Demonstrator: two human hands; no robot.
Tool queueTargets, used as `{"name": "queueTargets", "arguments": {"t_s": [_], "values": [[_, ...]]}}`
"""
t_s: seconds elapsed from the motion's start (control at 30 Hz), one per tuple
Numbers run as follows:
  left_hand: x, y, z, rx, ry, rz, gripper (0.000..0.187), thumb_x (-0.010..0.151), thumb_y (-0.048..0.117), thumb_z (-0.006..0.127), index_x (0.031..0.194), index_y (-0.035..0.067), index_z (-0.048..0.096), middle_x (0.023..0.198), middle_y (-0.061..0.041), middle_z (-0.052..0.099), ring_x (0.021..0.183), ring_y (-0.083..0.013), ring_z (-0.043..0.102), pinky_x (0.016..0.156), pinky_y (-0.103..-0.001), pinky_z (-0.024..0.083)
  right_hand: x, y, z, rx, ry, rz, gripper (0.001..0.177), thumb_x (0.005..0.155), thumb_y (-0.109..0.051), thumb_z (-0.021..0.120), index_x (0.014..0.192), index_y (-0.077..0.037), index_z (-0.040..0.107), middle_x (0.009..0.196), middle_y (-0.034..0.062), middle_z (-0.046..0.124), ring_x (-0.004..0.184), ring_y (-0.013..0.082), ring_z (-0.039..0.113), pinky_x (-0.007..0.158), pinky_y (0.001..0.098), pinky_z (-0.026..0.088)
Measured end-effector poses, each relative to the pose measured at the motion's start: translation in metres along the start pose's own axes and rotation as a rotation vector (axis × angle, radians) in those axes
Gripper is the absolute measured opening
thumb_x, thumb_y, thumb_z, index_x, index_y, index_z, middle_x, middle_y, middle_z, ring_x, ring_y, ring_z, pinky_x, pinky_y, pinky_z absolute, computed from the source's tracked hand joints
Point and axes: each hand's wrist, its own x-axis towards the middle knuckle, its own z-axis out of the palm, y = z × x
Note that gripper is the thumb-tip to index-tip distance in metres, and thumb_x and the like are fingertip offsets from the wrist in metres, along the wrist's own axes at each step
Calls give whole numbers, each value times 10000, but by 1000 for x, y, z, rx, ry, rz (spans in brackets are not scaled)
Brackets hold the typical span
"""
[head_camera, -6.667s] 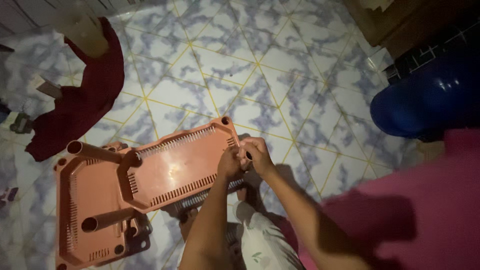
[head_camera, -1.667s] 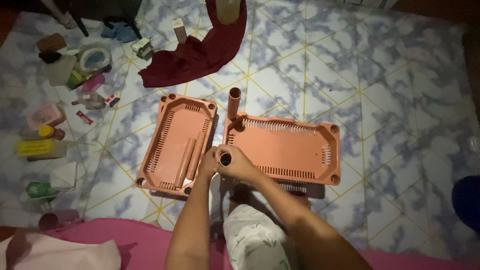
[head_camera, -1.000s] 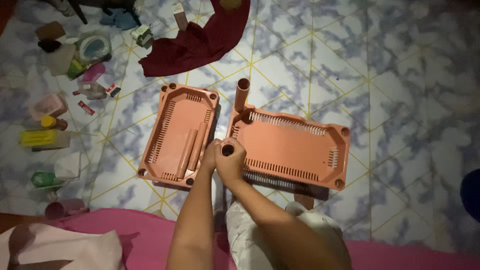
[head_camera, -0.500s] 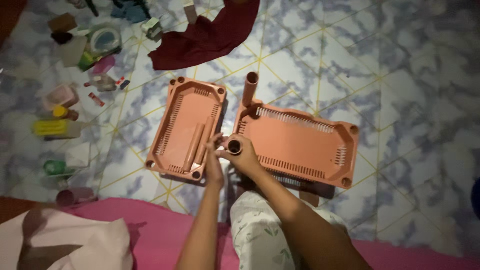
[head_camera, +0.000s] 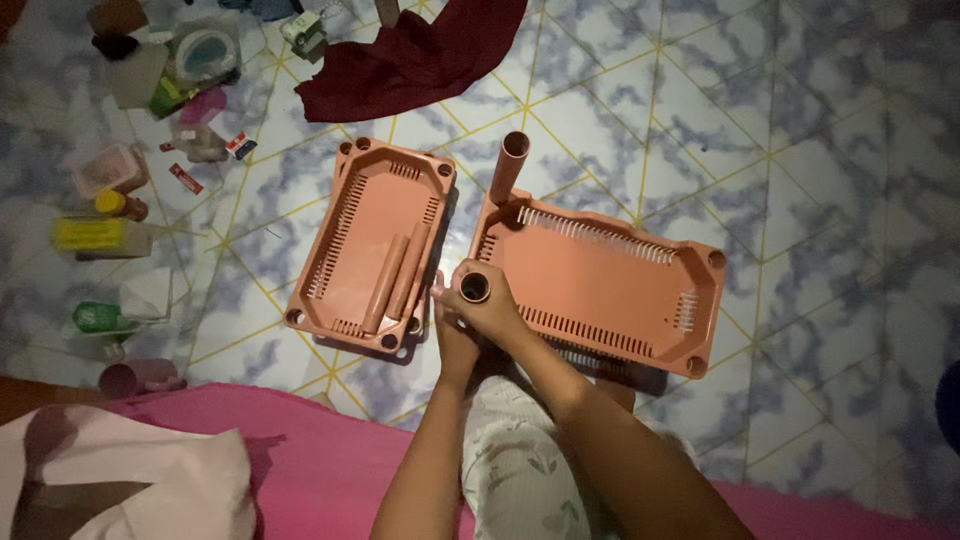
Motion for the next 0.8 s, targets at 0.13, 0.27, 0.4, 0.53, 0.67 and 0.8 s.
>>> {"name": "queueTargets", "arguments": {"t_s": [0.13, 0.27, 0.4, 0.53, 0.67, 0.8], "values": [[3, -22, -8, 167, -100, 11, 579, 979, 88, 649, 1491, 43, 383, 1341, -104, 562, 1213, -201, 575, 1019, -337, 471, -1, 1, -1, 27, -29, 130, 281, 866, -187, 827, 772, -84, 584, 698, -62, 574, 649, 34, 538, 594, 213, 452], [14, -28, -10, -152, -124, -94, 489, 1020, 157, 574, 1484, 71, 448, 1283, -31, 598, 1166, -157, 588, 1004, -310, 491, 0, 2, 0, -20, 1, 118, 283, 849, -163, 835, 774, -66, 579, 700, -52, 552, 653, 44, 515, 594, 230, 442], [12, -17, -8, 418, -183, 128, 337, 994, 98, 646, 1314, 33, 562, 1208, -20, 645, 1143, -152, 620, 982, -311, 500, -3, 11, 2, -36, 34, 38, 205, 836, -68, 767, 786, -65, 569, 719, -41, 566, 686, 48, 535, 628, 230, 467], [6, 3, -1, 103, -216, 157, 375, 972, 73, 611, 1330, 39, 505, 1202, -20, 597, 1128, -142, 575, 970, -298, 488, 0, 13, -4, -84, -41, -10, 114, 818, 15, 652, 791, -59, 569, 723, -27, 525, 697, 57, 508, 630, 234, 453], [7, 6, 2, 101, -249, 41, 323, 958, 50, 588, 1278, 29, 547, 1186, -24, 607, 1107, -149, 583, 951, -303, 499, 3, 6, -20, -57, -192, 44, 136, 766, 3, 673, 751, -73, 561, 697, -37, 546, 661, 58, 512, 607, 234, 446], [12, -6, -3, 340, -255, 119, 375, 939, 34, 594, 1305, 38, 515, 1203, -62, 614, 1142, -173, 576, 986, -323, 492, 8, 2, -31, -37, -339, 69, 167, 750, 6, 681, 725, -75, 537, 691, -34, 529, 662, 63, 501, 606, 241, 436]]}}
